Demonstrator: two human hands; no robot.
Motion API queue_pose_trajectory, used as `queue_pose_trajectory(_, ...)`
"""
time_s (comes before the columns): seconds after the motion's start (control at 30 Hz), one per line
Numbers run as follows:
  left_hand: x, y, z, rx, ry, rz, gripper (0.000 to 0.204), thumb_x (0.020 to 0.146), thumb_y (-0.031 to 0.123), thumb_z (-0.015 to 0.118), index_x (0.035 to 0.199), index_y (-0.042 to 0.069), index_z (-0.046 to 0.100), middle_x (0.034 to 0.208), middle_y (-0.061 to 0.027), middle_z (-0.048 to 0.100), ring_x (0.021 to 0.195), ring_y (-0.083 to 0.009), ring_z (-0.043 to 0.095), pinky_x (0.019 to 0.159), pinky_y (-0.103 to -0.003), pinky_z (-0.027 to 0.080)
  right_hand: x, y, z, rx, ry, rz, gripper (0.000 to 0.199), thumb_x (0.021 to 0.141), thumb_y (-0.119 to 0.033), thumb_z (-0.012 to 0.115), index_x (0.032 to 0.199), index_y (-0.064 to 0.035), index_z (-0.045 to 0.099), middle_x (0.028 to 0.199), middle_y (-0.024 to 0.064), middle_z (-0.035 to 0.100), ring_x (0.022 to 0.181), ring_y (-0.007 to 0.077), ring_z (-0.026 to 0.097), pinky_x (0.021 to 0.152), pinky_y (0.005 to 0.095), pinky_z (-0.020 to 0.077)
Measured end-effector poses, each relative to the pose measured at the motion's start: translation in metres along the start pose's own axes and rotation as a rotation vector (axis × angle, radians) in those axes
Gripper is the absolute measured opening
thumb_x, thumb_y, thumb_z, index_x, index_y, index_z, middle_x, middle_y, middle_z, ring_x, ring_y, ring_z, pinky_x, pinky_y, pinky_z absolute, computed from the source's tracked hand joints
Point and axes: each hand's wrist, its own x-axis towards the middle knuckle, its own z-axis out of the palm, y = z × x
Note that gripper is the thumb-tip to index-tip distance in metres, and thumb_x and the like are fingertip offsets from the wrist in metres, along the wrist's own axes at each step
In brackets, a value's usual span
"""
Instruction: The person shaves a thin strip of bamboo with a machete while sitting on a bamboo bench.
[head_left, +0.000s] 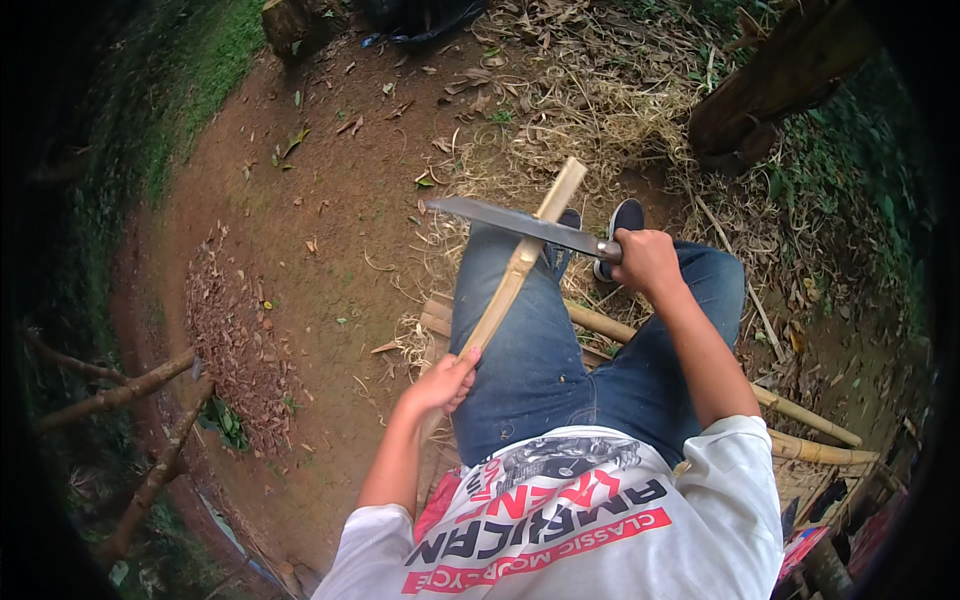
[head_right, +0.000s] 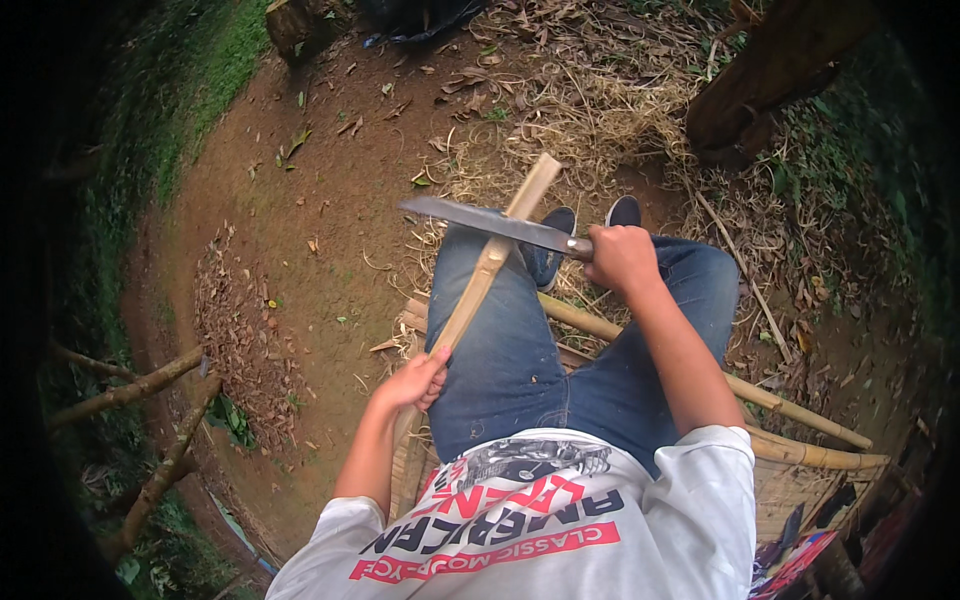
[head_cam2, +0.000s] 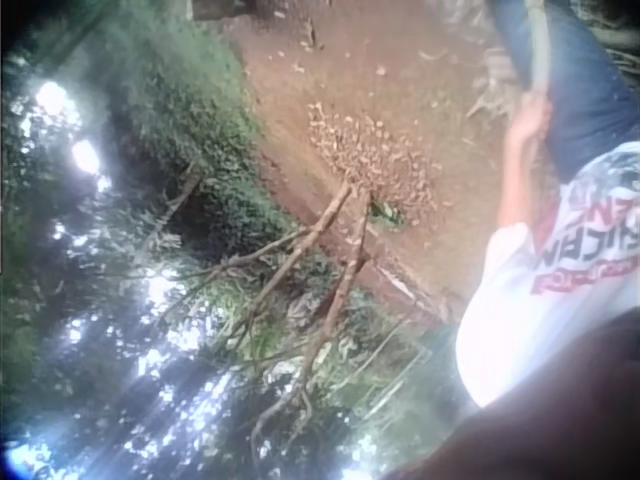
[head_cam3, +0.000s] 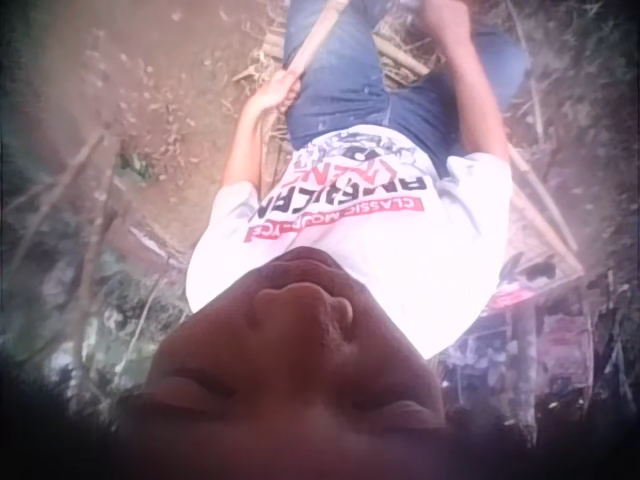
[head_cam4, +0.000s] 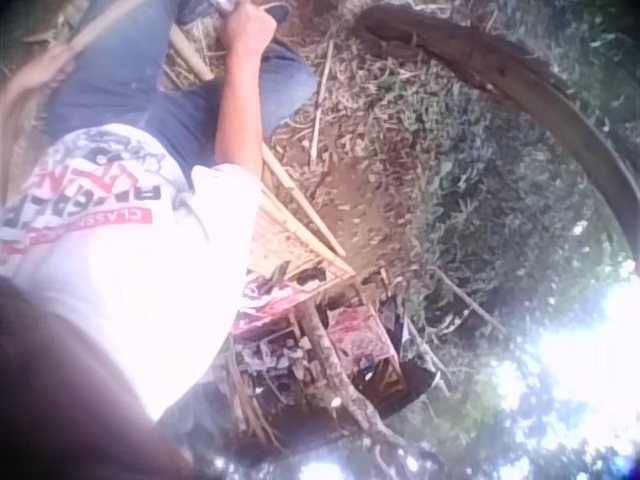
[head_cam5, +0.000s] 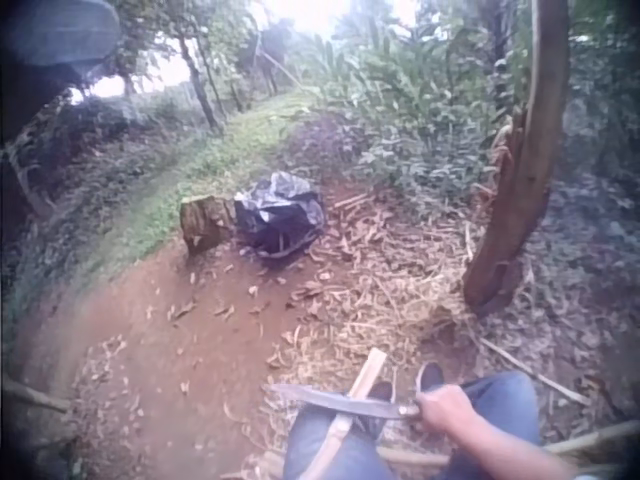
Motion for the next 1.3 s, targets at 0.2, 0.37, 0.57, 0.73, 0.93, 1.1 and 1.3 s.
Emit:
queue_pose_trajectory(0.2, 0.007, -0.005, -0.001, -0.018, -0.015, 0.000, 0.057, 0.098, 0.060, 0.044, 0.063, 0.015, 0.036, 0.051, 0.0073, 0.029, 0.038, -0.0066, 0.026, 0.037, -0.025, 0.021, 0.008, -0.056, 0.014, 0.035, -0.071, -0.057, 0.024, 0.066, -0.024, 0.074, 0.083, -0.0084, 0.067, 0.076, 0.0148, 0.069, 0.072, 0.0328, 0.069, 0.067, 0.0439, 0.0554)
queue_pose_trajectory(0.37, 0.002, -0.006, -0.008, -0.039, -0.102, 0.038, 0.058, 0.098, 0.062, 0.041, 0.061, 0.018, 0.030, 0.051, 0.0080, 0.025, 0.039, -0.0064, 0.022, 0.037, -0.025, 0.019, 0.020, -0.005, 0.009, -0.005, -0.065, 0.060, 0.021, 0.066, -0.023, 0.074, 0.081, -0.0091, 0.069, 0.077, 0.0143, 0.070, 0.075, 0.0321, 0.069, 0.069, 0.0433, 0.0557)
queue_pose_trajectory(0.57, 0.011, -0.001, 0.004, -0.038, -0.025, 0.010, 0.058, 0.099, 0.061, 0.039, 0.061, 0.018, 0.029, 0.051, 0.0078, 0.025, 0.038, -0.0063, 0.021, 0.037, -0.025, 0.017, 0.012, -0.055, -0.013, 0.088, -0.105, -0.002, 0.024, 0.068, -0.023, 0.075, 0.083, -0.0059, 0.067, 0.080, 0.0167, 0.070, 0.078, 0.0339, 0.069, 0.072, 0.0431, 0.0556)
queue_pose_trajectory(0.73, 0.008, -0.008, -0.007, -0.054, -0.085, 0.002, 0.058, 0.099, 0.062, 0.039, 0.061, 0.017, 0.032, 0.050, 0.0069, 0.026, 0.038, -0.0069, 0.023, 0.037, -0.025, 0.019, 0.013, 0.008, 0.010, -0.019, -0.007, 0.112, 0.022, 0.071, -0.025, 0.074, 0.084, -0.0084, 0.068, 0.078, 0.0146, 0.070, 0.074, 0.0324, 0.069, 0.066, 0.0442, 0.0552)
queue_pose_trajectory(0.93, 0.010, 0.008, 0.006, 0.008, -0.012, -0.026, 0.059, 0.098, 0.062, 0.040, 0.060, 0.017, 0.032, 0.050, 0.0075, 0.026, 0.038, -0.0065, 0.024, 0.037, -0.025, 0.019, 0.002, -0.054, -0.004, 0.141, -0.063, 0.086, 0.020, 0.069, -0.020, 0.071, 0.085, -0.0089, 0.069, 0.076, 0.0164, 0.069, 0.075, 0.0337, 0.069, 0.071, 0.0446, 0.0561)
queue_pose_trajectory(1.1, 0.009, -0.011, -0.008, -0.046, -0.047, -0.031, 0.059, 0.098, 0.062, 0.041, 0.061, 0.017, 0.033, 0.051, 0.0079, 0.027, 0.039, -0.0060, 0.024, 0.038, -0.024, 0.019, 0.018, -0.021, 0.005, 0.001, -0.113, 0.123, 0.020, 0.071, -0.024, 0.075, 0.086, -0.0115, 0.070, 0.085, 0.0122, 0.071, 0.081, 0.0293, 0.070, 0.073, 0.0419, 0.0563)
queue_pose_trajectory(1.3, 0.008, 0.018, 0.003, 0.083, -0.017, -0.032, 0.060, 0.098, 0.063, 0.039, 0.061, 0.016, 0.032, 0.050, 0.0062, 0.027, 0.038, -0.0075, 0.025, 0.036, -0.025, 0.021, 0.008, 0.017, -0.010, -0.020, -0.033, 0.217, 0.018, 0.070, -0.020, 0.071, 0.083, -0.0075, 0.070, 0.077, 0.0172, 0.069, 0.076, 0.0335, 0.069, 0.070, 0.0451, 0.0556)
